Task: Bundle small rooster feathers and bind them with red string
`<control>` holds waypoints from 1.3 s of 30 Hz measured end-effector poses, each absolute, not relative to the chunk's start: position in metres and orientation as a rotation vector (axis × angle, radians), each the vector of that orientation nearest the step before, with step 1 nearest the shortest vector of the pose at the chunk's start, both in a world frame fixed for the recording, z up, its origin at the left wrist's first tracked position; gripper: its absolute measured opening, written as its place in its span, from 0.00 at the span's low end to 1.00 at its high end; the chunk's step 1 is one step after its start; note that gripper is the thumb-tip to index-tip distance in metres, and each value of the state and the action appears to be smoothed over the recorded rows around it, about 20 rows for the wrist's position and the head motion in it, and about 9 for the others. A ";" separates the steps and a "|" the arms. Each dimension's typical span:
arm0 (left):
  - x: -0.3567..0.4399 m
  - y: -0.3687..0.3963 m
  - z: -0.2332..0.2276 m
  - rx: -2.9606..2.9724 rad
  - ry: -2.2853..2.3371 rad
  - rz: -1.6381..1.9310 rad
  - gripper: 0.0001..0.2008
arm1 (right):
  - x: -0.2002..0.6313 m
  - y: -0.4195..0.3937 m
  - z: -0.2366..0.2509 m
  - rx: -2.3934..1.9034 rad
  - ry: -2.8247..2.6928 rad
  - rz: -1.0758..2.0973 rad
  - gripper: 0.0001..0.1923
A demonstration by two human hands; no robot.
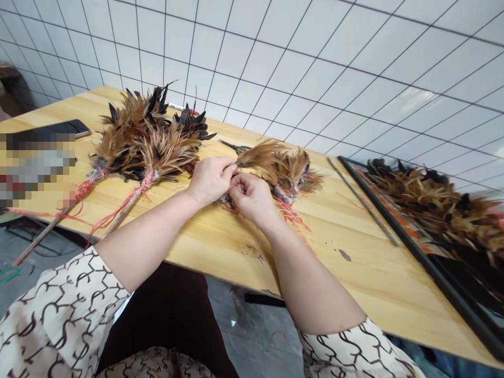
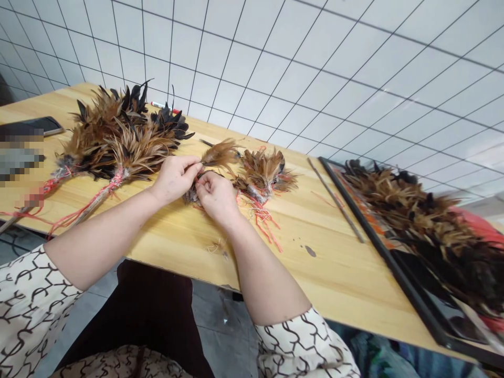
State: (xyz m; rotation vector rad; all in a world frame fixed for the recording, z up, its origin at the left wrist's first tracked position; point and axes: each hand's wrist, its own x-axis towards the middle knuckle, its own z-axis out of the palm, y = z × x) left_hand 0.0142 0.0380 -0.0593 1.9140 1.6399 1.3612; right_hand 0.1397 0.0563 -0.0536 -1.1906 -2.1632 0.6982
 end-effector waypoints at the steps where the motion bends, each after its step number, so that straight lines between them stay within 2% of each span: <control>1: 0.015 0.037 -0.059 1.951 1.668 1.337 0.12 | 0.140 0.056 -0.054 -1.192 -2.163 0.692 0.06; 15: 0.017 0.037 -0.058 2.074 1.853 1.050 0.12 | 0.139 0.053 -0.045 -1.212 -1.932 1.011 0.02; 25: 0.015 0.041 -0.061 2.041 1.788 1.120 0.12 | 0.141 0.055 -0.046 -1.189 -1.883 1.086 0.08; 39: 0.015 0.040 -0.058 1.952 1.709 1.219 0.13 | 0.144 0.057 -0.045 -1.185 -1.879 1.080 0.08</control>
